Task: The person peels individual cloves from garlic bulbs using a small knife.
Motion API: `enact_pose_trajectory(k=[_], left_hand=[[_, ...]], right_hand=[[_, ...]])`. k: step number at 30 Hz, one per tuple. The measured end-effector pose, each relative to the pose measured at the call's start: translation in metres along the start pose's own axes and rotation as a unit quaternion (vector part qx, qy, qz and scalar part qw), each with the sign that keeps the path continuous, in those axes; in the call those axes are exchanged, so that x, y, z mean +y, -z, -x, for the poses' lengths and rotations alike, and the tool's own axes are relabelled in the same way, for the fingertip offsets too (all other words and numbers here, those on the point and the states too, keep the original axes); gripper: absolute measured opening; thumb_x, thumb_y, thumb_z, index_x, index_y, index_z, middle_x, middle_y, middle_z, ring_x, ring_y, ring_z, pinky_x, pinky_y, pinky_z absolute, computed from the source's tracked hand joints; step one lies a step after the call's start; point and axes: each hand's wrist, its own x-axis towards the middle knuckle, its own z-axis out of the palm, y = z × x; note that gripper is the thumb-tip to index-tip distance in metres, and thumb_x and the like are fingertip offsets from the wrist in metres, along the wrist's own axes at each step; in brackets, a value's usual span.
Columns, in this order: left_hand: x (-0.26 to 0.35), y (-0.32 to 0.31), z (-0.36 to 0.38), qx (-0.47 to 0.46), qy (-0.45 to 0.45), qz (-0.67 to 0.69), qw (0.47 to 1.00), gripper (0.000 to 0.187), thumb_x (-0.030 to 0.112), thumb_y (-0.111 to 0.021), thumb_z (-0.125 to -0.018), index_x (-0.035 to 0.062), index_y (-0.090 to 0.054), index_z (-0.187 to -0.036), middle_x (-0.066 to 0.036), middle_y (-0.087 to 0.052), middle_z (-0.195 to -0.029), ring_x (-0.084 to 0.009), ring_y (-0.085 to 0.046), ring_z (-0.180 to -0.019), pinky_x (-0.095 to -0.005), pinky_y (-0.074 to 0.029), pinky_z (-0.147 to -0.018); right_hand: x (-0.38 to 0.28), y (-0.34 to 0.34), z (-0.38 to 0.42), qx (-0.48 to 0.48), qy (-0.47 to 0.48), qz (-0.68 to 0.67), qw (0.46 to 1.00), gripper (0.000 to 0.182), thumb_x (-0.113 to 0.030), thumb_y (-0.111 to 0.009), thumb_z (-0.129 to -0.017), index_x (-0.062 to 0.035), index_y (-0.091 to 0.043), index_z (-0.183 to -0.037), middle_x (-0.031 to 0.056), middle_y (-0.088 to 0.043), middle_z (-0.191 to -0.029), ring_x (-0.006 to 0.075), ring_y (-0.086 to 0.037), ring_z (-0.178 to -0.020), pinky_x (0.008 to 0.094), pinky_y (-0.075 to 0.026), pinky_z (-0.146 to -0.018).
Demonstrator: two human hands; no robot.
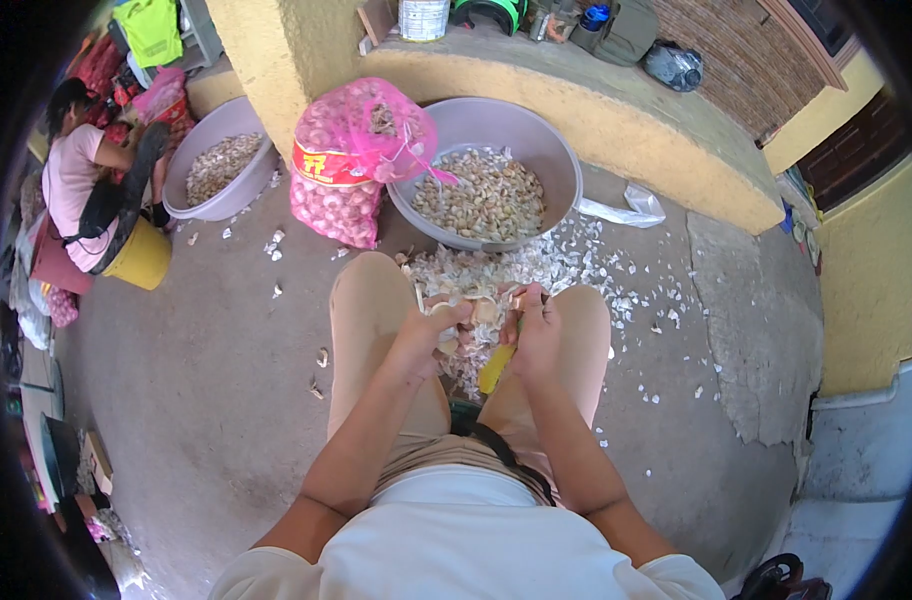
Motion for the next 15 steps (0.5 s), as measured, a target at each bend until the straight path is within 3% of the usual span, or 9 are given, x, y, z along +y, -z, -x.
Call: enact_pose_trajectory(k=[2, 6, 8, 13, 15], left_hand=[[-0.001, 0.006, -0.002, 0.015, -0.006, 0.005, 1.0, 0.018, 0.015, -0.064, -0.074, 0.0036, -0.054, -0.084, -0.004, -0.055, -0.067, -0.0106, -0.053, -0.052, -0.0231, -0.043, -0.042], [-0.005, 0.024, -0.006, 0.038, -0.017, 0.01, 0.999, 0.023, 0.018, -0.063, -0.074, 0.0031, -0.053, -0.089, -0.004, -0.056, -0.069, -0.0107, -0.054, -0.054, -0.0229, -0.044, -0.043], [-0.004, 0.027, -0.006, 0.051, -0.023, 0.007, 0.998, 0.026, 0.019, -0.063, -0.075, 0.0029, -0.052, -0.092, -0.004, -0.056, -0.071, -0.0108, -0.054, -0.055, -0.0228, -0.044, -0.043], [0.0, 0.026, 0.0, 0.085, -0.023, -0.03, 0.996, 0.033, 0.02, -0.064, -0.074, 0.0023, -0.049, -0.098, -0.003, -0.056, -0.074, -0.0112, -0.056, -0.059, -0.0226, -0.044, -0.044], [-0.004, 0.025, -0.002, 0.092, -0.022, -0.031, 0.995, 0.024, 0.018, -0.061, -0.077, 0.0045, -0.049, -0.093, -0.003, -0.056, -0.073, -0.0119, -0.055, -0.057, -0.0231, -0.044, -0.043]], right_hand=[[-0.002, 0.004, -0.002, 0.004, -0.053, -0.018, 0.998, 0.03, -0.032, -0.041, -0.089, -0.0051, -0.049, -0.08, 0.0019, -0.047, -0.059, 0.0061, -0.036, -0.038, 0.0206, -0.033, -0.034], [0.0, 0.021, -0.004, -0.055, -0.152, 0.106, 0.981, 0.03, -0.034, -0.044, -0.088, -0.0054, -0.05, -0.081, 0.002, -0.047, -0.062, 0.0065, -0.035, -0.037, 0.0205, -0.031, -0.034], [-0.003, 0.022, -0.003, -0.068, -0.177, 0.174, 0.966, 0.03, -0.035, -0.044, -0.088, -0.0067, -0.05, -0.08, 0.0003, -0.044, -0.058, 0.0059, -0.033, -0.037, 0.0206, -0.032, -0.036], [-0.007, 0.023, -0.002, -0.109, -0.2, 0.167, 0.959, 0.028, -0.034, -0.046, -0.087, -0.0068, -0.051, -0.081, 0.0007, -0.045, -0.062, 0.0064, -0.033, -0.037, 0.0208, -0.031, -0.037], [-0.01, 0.02, 0.0, -0.111, -0.196, 0.156, 0.962, 0.027, -0.034, -0.047, -0.087, -0.0068, -0.051, -0.082, 0.0011, -0.045, -0.064, 0.0066, -0.032, -0.037, 0.0209, -0.032, -0.037]])
